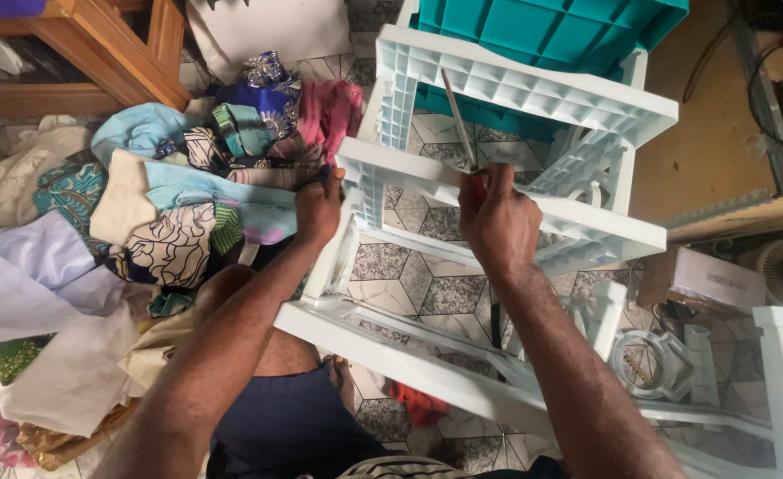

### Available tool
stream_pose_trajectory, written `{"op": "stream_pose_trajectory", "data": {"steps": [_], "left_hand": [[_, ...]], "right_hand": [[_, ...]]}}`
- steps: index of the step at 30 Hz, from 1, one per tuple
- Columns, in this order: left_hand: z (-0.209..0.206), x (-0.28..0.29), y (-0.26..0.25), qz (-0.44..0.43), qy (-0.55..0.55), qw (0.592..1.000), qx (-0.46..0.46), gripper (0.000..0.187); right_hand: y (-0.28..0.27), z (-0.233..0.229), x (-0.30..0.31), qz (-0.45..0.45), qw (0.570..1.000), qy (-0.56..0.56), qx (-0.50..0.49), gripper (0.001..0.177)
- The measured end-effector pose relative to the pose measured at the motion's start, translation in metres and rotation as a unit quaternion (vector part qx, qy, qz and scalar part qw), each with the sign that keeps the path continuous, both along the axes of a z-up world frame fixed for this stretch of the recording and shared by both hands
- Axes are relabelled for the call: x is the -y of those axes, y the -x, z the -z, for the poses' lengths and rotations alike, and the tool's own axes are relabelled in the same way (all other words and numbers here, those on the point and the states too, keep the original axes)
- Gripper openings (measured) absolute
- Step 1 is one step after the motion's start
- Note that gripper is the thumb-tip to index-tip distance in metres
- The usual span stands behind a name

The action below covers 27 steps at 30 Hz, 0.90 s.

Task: The person sits on the floor and uses a screwdriver to tighten screws on a white plastic frame. They manipulate the frame sections, aligning them and securing the joints with the tool.

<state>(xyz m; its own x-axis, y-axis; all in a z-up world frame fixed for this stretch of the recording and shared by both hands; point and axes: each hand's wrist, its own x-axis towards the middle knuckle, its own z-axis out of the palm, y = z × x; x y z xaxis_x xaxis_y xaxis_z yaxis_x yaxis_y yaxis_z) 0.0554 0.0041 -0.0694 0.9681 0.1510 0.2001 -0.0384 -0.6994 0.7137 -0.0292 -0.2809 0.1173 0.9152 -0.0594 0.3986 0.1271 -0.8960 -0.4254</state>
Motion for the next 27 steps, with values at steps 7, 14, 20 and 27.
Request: {"op": "stream_pose_trajectory", "data": {"steps": [7,14,20,27], "left_hand": [[-0.030,-0.014,0.010,0.014,0.080,0.991,-0.108,0.078],[-0.029,-0.030,0.010,0.022,0.154,0.968,-0.198,0.080],[-0.021,-0.037,0.005,-0.040,0.320,0.928,-0.185,0.082],[0.002,-0.050,0.003,-0.062,0.338,0.884,-0.316,0.059]], "right_hand": [[0.009,-0.003,0.003,0.003,1.000,0.020,-0.006,0.031],[0.022,-0.001,0.022,-0.109,0.993,-0.048,-0.005,0.033],[0.056,0.006,0.053,-0.183,0.983,-0.026,-0.025,0.031],[0.048,0.015,0.071,-0.265,0.924,0.079,-0.266,0.021]]}}
